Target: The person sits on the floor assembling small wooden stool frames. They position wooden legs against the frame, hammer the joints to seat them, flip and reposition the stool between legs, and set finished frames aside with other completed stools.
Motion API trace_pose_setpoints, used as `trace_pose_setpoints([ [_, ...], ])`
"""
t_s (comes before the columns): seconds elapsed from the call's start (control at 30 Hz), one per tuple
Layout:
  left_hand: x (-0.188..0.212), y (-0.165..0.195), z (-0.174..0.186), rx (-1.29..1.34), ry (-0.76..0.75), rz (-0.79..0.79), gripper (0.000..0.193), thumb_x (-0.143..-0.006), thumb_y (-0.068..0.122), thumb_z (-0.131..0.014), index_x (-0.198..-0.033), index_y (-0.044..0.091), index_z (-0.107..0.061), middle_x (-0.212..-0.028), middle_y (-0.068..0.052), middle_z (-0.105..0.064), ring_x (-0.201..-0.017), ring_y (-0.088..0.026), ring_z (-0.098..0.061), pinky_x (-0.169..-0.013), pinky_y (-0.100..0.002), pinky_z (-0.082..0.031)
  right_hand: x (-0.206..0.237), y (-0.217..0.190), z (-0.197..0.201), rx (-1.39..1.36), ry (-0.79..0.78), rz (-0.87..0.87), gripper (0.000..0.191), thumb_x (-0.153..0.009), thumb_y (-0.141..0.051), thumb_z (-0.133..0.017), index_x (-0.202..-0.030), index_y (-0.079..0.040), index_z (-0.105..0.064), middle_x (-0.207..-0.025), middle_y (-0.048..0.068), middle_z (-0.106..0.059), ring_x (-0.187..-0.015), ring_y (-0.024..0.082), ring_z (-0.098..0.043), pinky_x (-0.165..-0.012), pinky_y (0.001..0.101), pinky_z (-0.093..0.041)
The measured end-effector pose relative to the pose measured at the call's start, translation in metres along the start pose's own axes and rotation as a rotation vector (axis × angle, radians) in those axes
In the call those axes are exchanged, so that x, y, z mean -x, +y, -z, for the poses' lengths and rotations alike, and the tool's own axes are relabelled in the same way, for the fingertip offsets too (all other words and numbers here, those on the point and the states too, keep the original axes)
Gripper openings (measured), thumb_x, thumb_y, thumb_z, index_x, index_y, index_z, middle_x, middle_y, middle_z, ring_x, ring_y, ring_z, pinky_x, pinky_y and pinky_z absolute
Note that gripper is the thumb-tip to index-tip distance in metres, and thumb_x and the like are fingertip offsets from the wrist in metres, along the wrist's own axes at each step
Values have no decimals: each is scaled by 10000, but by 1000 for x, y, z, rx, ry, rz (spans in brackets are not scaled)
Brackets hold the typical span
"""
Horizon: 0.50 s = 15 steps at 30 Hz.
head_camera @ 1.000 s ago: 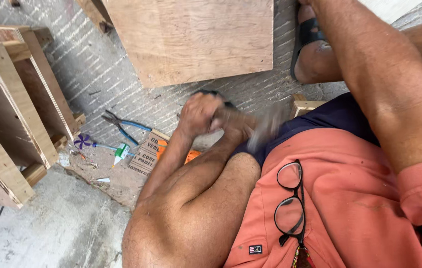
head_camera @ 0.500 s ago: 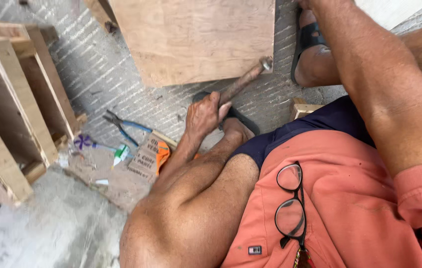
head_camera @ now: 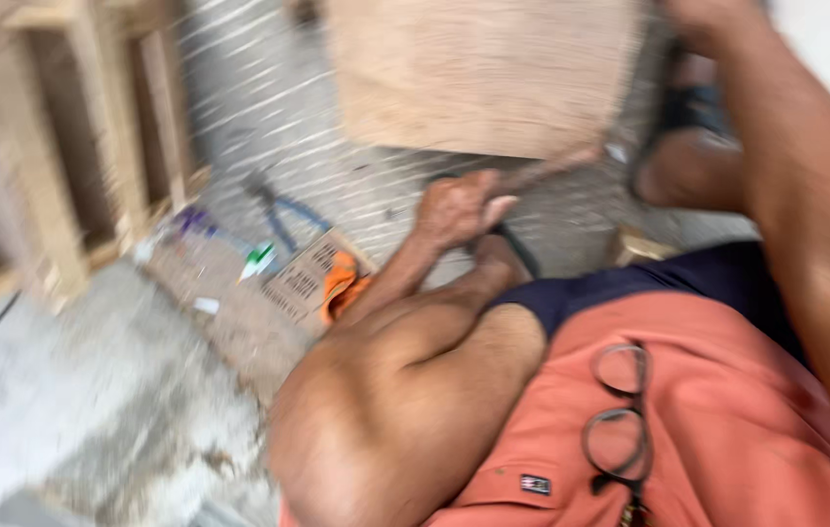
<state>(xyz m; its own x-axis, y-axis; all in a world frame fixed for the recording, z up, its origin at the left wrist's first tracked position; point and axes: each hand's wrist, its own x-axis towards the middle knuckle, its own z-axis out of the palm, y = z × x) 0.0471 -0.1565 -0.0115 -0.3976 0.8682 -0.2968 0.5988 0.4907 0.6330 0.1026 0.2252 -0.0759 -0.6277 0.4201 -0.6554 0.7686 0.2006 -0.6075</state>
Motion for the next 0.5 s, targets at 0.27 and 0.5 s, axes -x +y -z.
trace_pose_setpoints([
  [0.27, 116, -10, -15, 543, 241, 541, 374, -992, 381, -692, -1225, 90, -665, -830, -141, -699, -759, -290, -693, -691, -422, -555, -33, -3, 1, -266, 41, 312, 303, -1086, -103, -712, -1331, 43, -608, -1211, 148, -709, -1001, 214, -661, -904, 343, -573],
  [0.5, 186, -22, -118, 1045, 523, 1106, 383, -968, 385, -699, -1138, 47, -639, -746, -99, -642, -634, -219, -644, -602, -379, -540, -13, -4, -8, -354, 119, 326, 457, -1112, -106, -651, -1529, -10, -490, -1448, 152, -657, -1300, 238, -661, -1134, 341, -544],
])
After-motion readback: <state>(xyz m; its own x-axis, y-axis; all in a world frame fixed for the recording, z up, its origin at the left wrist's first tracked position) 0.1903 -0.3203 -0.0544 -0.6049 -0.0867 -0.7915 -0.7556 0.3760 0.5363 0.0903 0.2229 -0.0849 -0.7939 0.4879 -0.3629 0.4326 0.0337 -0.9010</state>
